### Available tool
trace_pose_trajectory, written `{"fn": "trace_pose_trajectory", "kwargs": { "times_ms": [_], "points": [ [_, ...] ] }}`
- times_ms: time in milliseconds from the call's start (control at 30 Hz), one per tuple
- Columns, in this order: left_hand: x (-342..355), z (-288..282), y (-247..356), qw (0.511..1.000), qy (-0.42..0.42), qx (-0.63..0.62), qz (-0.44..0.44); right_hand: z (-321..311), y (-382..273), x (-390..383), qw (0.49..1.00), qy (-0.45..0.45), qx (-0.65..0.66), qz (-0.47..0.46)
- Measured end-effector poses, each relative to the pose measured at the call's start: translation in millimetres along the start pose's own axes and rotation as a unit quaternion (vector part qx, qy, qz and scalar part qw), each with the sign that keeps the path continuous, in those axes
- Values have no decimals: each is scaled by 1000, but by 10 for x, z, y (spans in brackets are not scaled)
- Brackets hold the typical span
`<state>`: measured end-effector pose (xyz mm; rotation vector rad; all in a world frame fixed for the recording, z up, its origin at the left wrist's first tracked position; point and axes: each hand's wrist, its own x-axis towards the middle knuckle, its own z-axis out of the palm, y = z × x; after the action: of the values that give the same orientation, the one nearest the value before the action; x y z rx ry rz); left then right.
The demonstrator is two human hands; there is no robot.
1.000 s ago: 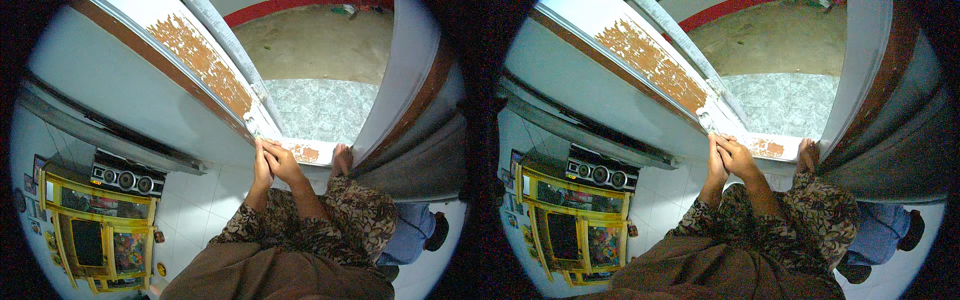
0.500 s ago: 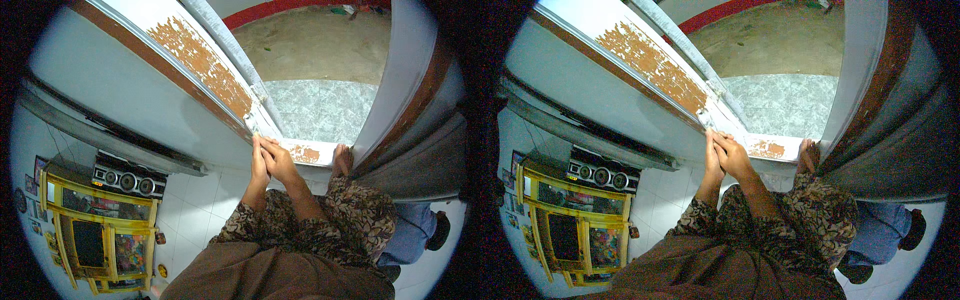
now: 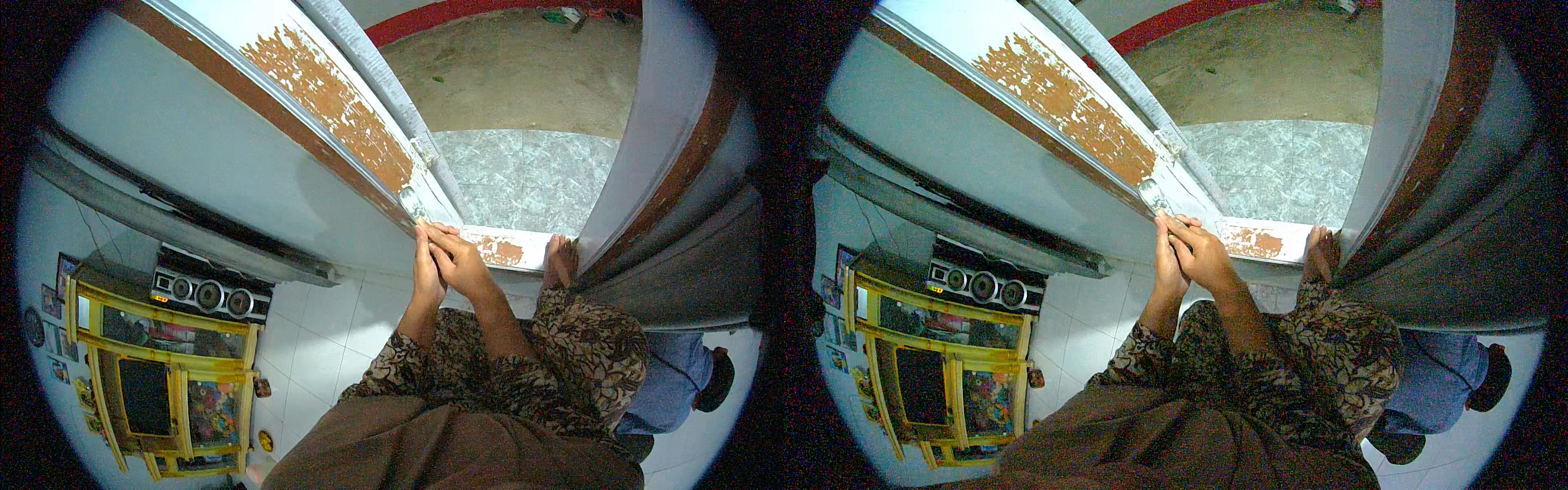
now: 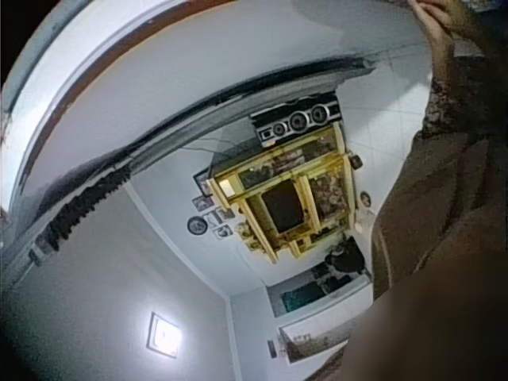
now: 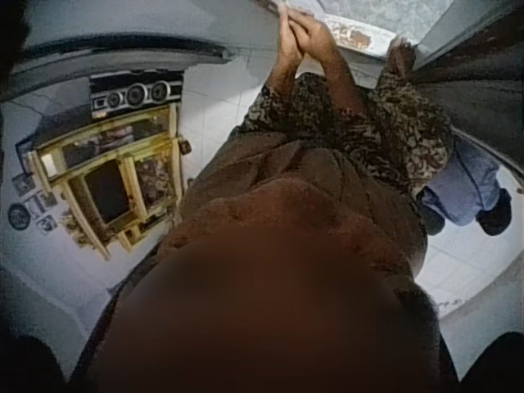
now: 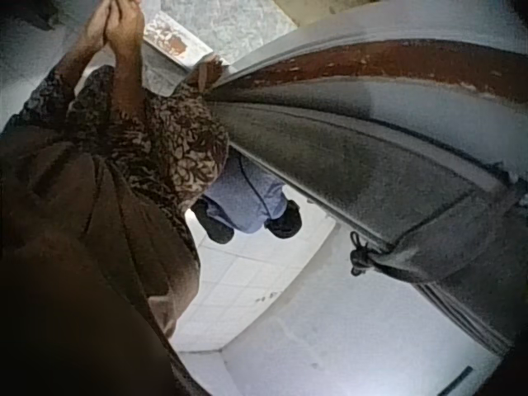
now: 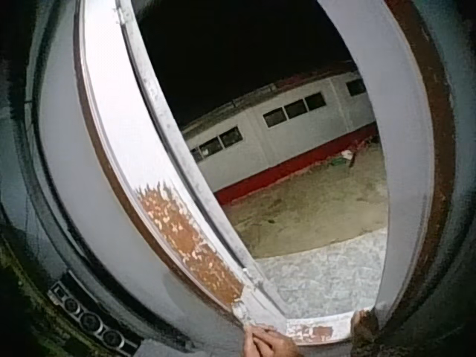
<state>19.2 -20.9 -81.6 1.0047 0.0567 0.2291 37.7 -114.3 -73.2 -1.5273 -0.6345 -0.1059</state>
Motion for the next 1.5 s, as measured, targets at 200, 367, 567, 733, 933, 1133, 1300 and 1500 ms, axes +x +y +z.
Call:
{"fn": "trace_pose_trajectory", "kwargs": {
  "times_ms": [200,367,567,733,933,1133,1300,1500],
  "points": [
    [29,-46,3,998,40,-5,-45,-7,-33,-5,999,-27,-4,40],
    [30,-44,-21,999,34,-8,-42,-15,-41,-14,998,-28,-24,49],
    [12,-96,-67,999,30,-4,-39,-17,-11,-14,999,-21,-8,28],
    [35,-130,-82,999,18,-1,-31,-16,12,-31,1000,-8,-7,3],
    [-14,65,48,998,46,8,-38,0,-27,-2,999,-21,-32,25],
    [-12,43,50,998,44,-27,-33,3,-53,0,1000,-16,-2,25],
    [-44,-102,3,998,39,33,-34,87,-55,26,1000,26,3,16],
    [-129,-46,113,993,78,78,-46,198,-189,-64,992,44,96,64]
  ]
}}
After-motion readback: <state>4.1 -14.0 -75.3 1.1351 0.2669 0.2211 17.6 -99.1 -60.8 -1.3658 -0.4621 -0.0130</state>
